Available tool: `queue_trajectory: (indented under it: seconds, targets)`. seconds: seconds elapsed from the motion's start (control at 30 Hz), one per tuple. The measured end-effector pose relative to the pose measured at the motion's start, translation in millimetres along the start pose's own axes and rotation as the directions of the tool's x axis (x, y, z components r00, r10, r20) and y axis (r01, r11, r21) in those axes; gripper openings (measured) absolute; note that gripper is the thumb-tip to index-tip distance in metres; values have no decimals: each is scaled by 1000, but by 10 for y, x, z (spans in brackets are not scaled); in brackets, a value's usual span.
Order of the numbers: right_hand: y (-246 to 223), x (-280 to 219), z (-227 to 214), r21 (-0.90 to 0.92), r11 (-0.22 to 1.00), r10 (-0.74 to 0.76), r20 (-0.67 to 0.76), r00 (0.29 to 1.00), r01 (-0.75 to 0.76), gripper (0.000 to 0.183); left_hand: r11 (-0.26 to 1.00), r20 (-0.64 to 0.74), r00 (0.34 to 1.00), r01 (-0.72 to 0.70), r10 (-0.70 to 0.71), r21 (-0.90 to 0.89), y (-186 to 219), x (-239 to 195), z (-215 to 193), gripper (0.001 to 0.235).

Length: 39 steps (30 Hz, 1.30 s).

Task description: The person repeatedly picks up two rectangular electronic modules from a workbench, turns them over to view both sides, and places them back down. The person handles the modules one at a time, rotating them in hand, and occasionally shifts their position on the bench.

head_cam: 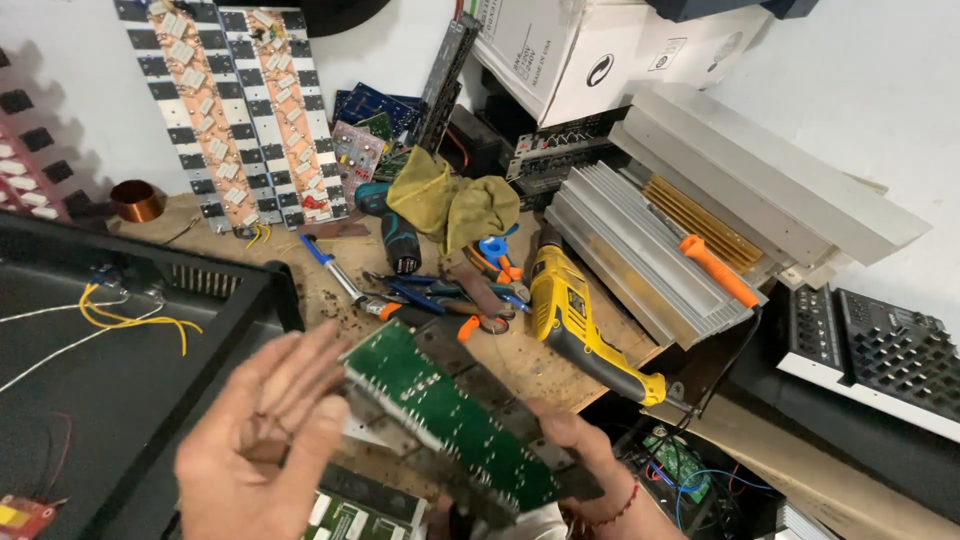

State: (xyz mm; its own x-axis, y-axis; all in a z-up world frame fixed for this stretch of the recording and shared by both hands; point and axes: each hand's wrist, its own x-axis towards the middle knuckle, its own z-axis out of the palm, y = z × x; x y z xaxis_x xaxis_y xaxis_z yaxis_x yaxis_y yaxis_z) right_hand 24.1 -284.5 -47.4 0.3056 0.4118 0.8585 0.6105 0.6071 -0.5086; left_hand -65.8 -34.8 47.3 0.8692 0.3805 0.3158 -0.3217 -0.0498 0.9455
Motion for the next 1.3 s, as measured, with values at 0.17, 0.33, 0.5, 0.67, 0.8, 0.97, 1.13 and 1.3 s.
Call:
queue_trajectory:
  seconds: [0.17, 0.33, 0.5, 0.67, 0.8, 0.97, 1.13, 1.3]
  targets:
    - [-54, 408, -118, -206, 608, 753, -156, 639, -767, 58, 996, -156, 986, -44, 56, 79, -225, 104, -366, 36]
    - [367, 262, -62, -734, 439, 661, -127, 739, -518, 76, 979, -164, 977, 157, -135, 127, -517, 178, -566, 37]
    - [614, 12, 132, -995, 99, 545, 83, 834, 34, 77, 854, -90, 910, 411, -405, 319, -622, 228, -698, 63]
    - [673, -54, 200, -994, 79, 602, 104, 792, 70, 86, 770, -16, 903, 376, -430, 515, -824, 388, -701, 57]
    - [670, -47, 220, -995, 101, 597, 78, 799, 21, 84, 628, 101, 870, 263, -483, 733, -1124, 518, -676, 55]
    - [684, -22, 219, -984, 158, 637, 39, 770, -80, 85, 598, 234, 773, 224, -590, 769, -1151, 718, -500, 62]
    - [726, -67, 221, -975, 191, 585, 16, 811, -118, 88, 706, 438, 813, -47, -384, 707, -1440, 755, -464, 57]
    - [712, -24, 185, -970, 169, 705, -4, 709, -173, 94, 716, 430, 807, -13, -405, 698, -1500, 707, -491, 66]
